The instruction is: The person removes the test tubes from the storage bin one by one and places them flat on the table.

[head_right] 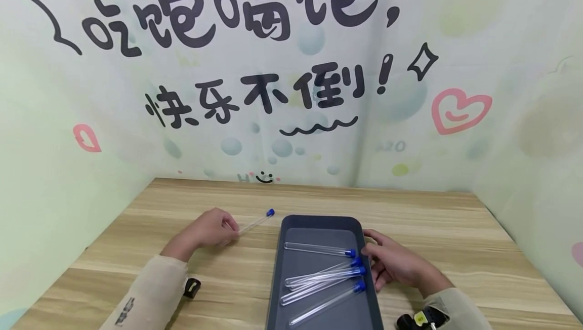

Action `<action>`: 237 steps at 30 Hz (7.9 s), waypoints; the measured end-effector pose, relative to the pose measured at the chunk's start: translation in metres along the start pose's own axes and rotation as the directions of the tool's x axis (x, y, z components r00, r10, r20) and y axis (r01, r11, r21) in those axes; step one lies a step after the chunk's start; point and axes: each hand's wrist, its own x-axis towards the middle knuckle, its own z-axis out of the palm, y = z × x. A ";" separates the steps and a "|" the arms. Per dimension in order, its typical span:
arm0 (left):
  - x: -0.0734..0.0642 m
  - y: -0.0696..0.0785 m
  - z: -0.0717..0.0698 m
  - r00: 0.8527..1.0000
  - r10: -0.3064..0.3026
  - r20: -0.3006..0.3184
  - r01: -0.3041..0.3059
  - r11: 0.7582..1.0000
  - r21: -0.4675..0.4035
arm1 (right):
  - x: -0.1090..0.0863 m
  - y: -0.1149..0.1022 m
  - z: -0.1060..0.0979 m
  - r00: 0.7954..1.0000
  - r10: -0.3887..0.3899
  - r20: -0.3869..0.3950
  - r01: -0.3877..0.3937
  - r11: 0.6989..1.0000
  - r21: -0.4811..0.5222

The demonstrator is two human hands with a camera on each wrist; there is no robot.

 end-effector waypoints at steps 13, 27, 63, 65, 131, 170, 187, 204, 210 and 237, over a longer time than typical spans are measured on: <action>-0.008 0.000 0.001 0.976 0.052 0.210 -0.027 0.993 -0.117 | 0.001 0.000 0.000 1.000 0.005 0.002 -0.004 1.000 -0.006; -0.011 0.002 0.004 0.921 0.047 0.387 0.051 0.970 -0.239 | -0.001 -0.003 0.000 1.000 0.009 0.017 -0.009 1.000 -0.009; -0.016 0.020 0.015 0.940 0.085 0.330 -0.059 0.994 -0.087 | 0.003 0.000 -0.001 1.000 0.012 -0.002 -0.012 0.999 -0.031; -0.017 0.021 0.015 0.937 0.090 0.336 -0.062 0.994 -0.093 | 0.003 -0.001 0.000 1.000 0.014 -0.003 -0.015 0.999 -0.031; 0.019 0.125 0.076 0.838 0.477 0.266 -0.526 0.837 0.154 | 0.001 0.001 0.001 1.000 -0.023 -0.013 0.023 1.000 -0.002; 0.017 0.126 0.079 0.827 0.474 0.302 -0.519 0.850 0.089 | 0.002 0.002 0.000 1.000 -0.022 -0.002 0.022 1.000 0.001; 0.006 0.113 0.057 0.862 0.481 0.159 -0.436 0.865 -0.250 | 0.003 0.002 0.000 1.000 -0.018 -0.018 0.018 1.000 -0.016; 0.003 0.097 0.032 0.932 0.356 0.069 -0.262 0.793 -0.550 | 0.003 0.002 -0.001 0.999 -0.019 -0.038 0.018 0.999 -0.034; 0.008 0.088 0.028 0.961 0.256 0.108 -0.122 0.739 -0.663 | 0.003 0.003 0.000 0.999 -0.012 -0.041 0.010 0.999 -0.038; -0.002 0.041 0.028 0.991 0.027 0.133 0.044 0.864 -0.502 | 0.004 0.002 0.002 0.999 0.003 -0.041 -0.004 0.999 -0.045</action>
